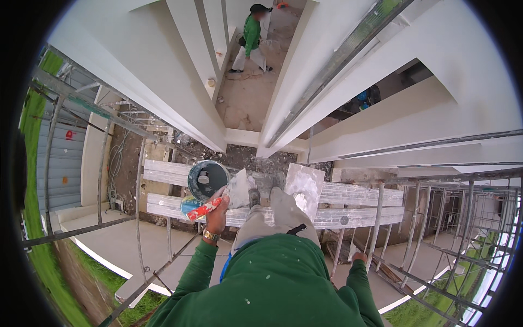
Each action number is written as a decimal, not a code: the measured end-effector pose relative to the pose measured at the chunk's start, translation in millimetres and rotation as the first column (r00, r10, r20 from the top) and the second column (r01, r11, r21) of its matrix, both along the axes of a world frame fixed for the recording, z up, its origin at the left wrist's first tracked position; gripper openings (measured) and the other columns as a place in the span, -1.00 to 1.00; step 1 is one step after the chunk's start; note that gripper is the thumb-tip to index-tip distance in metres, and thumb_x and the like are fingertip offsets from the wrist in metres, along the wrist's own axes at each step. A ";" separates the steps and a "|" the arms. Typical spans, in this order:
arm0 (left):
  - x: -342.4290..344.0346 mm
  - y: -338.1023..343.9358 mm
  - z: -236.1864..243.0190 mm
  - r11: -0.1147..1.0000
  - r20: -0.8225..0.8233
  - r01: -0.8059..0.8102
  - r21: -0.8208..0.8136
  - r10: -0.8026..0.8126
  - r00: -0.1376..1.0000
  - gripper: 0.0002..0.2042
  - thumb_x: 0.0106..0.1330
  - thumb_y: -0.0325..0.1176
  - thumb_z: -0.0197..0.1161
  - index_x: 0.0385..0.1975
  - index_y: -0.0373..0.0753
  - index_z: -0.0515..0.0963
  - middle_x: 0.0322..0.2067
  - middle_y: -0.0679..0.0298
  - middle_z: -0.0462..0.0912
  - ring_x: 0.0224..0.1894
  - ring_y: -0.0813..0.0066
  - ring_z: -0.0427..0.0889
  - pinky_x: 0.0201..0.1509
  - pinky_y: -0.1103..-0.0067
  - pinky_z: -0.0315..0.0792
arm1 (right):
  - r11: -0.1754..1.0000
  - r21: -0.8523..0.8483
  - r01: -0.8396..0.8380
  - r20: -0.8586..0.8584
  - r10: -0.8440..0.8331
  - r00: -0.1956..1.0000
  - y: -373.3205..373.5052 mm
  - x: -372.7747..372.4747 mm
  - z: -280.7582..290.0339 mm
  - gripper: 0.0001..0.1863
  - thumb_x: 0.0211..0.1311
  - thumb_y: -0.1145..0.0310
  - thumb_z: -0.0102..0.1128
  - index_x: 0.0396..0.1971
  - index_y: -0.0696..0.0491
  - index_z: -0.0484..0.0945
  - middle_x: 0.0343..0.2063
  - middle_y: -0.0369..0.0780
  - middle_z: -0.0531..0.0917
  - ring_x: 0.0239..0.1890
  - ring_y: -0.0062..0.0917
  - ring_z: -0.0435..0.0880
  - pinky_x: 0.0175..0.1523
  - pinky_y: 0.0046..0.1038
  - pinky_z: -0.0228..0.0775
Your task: The person scoops white plaster from a board using a trowel and applies it to a vertical wall surface. They repeatedly smooth the material along the wall's edge and corners using the trowel and a smaller putty knife.
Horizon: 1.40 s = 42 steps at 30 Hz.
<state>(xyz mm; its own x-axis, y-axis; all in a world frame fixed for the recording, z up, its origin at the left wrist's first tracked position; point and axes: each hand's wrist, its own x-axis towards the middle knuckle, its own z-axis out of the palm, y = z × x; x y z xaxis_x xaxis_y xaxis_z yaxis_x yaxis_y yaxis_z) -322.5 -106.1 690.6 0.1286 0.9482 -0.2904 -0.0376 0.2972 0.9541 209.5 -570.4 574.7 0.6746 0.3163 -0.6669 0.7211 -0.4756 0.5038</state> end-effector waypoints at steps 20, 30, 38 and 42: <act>68.9 10.5 -17.8 0.958 -0.041 0.155 -0.243 -0.169 0.985 -0.57 0.38 -0.22 0.22 0.14 -0.36 0.47 -0.04 0.25 0.60 -0.06 0.58 0.54 0.06 0.60 0.43 | 0.969 0.217 0.116 -0.006 -0.118 0.993 7.5 -14.4 -125.4 -0.77 0.09 0.14 0.21 -0.42 -0.05 0.73 -0.40 -0.17 0.74 -0.28 -0.29 0.74 -0.21 -0.23 0.56; 177.8 17.4 -3.0 0.871 -0.122 0.471 -0.139 -0.487 0.865 -0.60 0.26 -0.04 0.30 -0.06 -0.20 0.61 -0.27 0.20 0.71 -0.15 0.45 0.64 0.00 0.54 0.48 | 0.936 0.352 -0.020 -0.419 0.176 0.891 112.0 -50.5 -102.1 -0.64 0.16 0.07 0.11 -0.35 0.04 0.71 -0.33 -0.08 0.74 -0.22 -0.21 0.73 -0.11 -0.15 0.52; 341.3 -22.8 17.8 0.725 0.149 0.662 0.190 -0.688 0.710 -0.65 0.18 -0.07 0.35 -0.43 -0.30 0.56 -0.50 0.17 0.59 -0.37 0.22 0.55 -0.16 0.34 0.42 | 0.725 0.642 0.247 -0.666 0.369 0.648 371.0 -98.3 15.9 -0.64 0.15 0.07 0.11 -0.34 0.04 0.71 -0.33 -0.08 0.74 -0.21 -0.21 0.73 -0.11 -0.14 0.51; 337.0 -29.6 50.6 0.676 0.174 0.688 0.265 -0.735 0.655 -0.61 0.16 -0.04 0.36 -0.40 -0.32 0.58 -0.47 0.14 0.62 -0.34 0.18 0.59 -0.17 0.33 0.43 | 0.686 0.669 0.286 -0.688 0.428 0.586 430.6 -155.5 68.8 -0.64 0.15 0.06 0.11 -0.34 0.04 0.71 -0.33 -0.08 0.74 -0.21 -0.21 0.73 -0.11 -0.14 0.51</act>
<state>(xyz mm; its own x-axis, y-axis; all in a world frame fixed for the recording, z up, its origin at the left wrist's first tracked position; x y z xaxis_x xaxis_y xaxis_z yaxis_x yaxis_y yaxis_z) 14.5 -135.8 741.2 0.8273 0.5618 -0.0014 -0.1182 0.1765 0.9772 54.0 -139.8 643.5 -0.0205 0.8983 -0.4389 0.6687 -0.3140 -0.6739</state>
